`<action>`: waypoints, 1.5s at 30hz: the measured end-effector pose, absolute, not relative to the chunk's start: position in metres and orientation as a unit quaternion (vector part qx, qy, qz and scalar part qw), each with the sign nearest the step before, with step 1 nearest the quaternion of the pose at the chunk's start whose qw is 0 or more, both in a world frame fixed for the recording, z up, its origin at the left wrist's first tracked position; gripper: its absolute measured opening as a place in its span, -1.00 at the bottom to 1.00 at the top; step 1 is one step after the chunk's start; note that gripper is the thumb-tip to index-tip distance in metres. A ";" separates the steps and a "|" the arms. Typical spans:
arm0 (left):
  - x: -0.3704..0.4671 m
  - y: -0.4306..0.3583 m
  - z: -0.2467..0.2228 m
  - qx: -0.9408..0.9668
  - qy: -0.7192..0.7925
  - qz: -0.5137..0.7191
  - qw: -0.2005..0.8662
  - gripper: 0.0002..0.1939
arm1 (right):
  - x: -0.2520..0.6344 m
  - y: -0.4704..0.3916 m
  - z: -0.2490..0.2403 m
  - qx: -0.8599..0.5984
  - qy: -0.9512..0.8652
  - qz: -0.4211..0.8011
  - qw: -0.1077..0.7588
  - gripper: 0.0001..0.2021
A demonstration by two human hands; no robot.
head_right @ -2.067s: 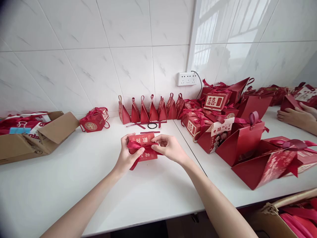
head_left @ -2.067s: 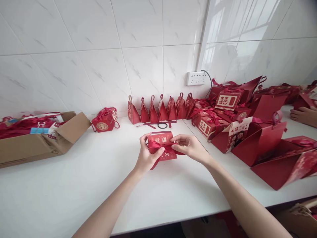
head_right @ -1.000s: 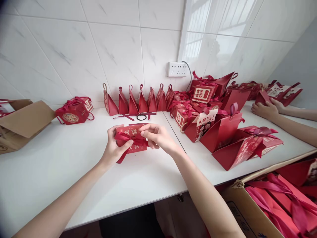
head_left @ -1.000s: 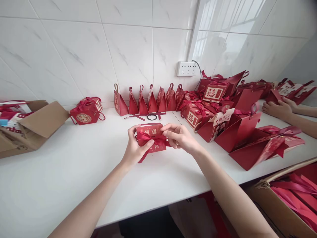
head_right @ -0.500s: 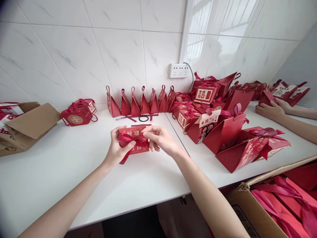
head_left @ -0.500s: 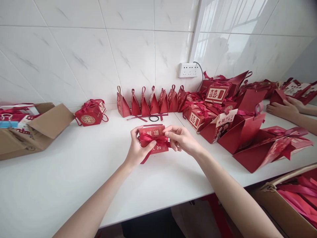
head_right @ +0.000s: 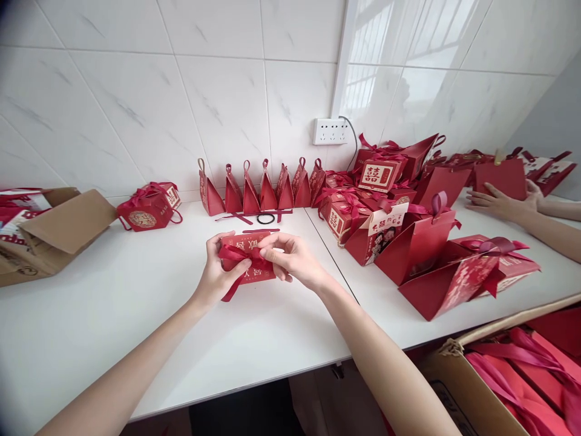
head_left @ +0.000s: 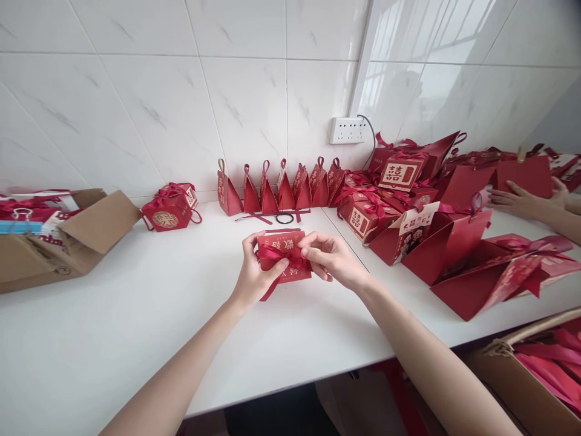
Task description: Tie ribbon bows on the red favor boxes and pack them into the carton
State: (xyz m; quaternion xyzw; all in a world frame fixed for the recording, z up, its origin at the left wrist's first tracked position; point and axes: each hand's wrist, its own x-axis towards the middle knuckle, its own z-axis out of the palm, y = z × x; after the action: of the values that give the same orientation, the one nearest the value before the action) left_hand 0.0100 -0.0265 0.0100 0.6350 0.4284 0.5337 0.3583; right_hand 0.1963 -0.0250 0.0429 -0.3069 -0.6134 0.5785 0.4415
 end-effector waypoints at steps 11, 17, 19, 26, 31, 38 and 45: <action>0.009 -0.026 0.008 0.631 0.426 0.534 0.367 -0.36 | 0.199 -0.022 0.044 -0.331 -0.616 0.542 0.465 -0.72; 0.009 -0.027 0.008 0.632 0.433 0.529 0.364 -0.36 | 0.206 -0.025 0.050 -0.377 -0.703 0.425 0.428 -0.69; 0.009 -0.027 0.009 0.633 0.437 0.527 0.362 -0.36 | 0.209 -0.025 0.051 -0.388 -0.741 0.383 0.392 -0.72; 0.010 -0.028 0.010 0.627 0.434 0.526 0.376 -0.36 | 0.206 -0.024 0.046 -0.413 -0.722 0.376 0.408 -0.81; 0.010 -0.028 0.008 0.631 0.430 0.528 0.371 -0.37 | 0.199 -0.026 0.040 -0.383 -0.732 0.323 0.461 -0.91; 0.009 -0.028 0.009 0.629 0.430 0.528 0.374 -0.36 | 0.203 -0.024 0.045 -0.362 -0.664 0.452 0.474 -0.84; 0.009 -0.028 0.009 0.629 0.421 0.530 0.382 -0.36 | 0.216 -0.026 0.055 -0.351 -0.709 0.429 0.435 -0.80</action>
State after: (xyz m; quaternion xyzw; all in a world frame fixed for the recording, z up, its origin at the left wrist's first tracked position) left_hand 0.0089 -0.0280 0.0091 0.6291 0.4208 0.5302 0.3822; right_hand 0.2164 -0.0265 0.0553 -0.3508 -0.7094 0.4293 0.4352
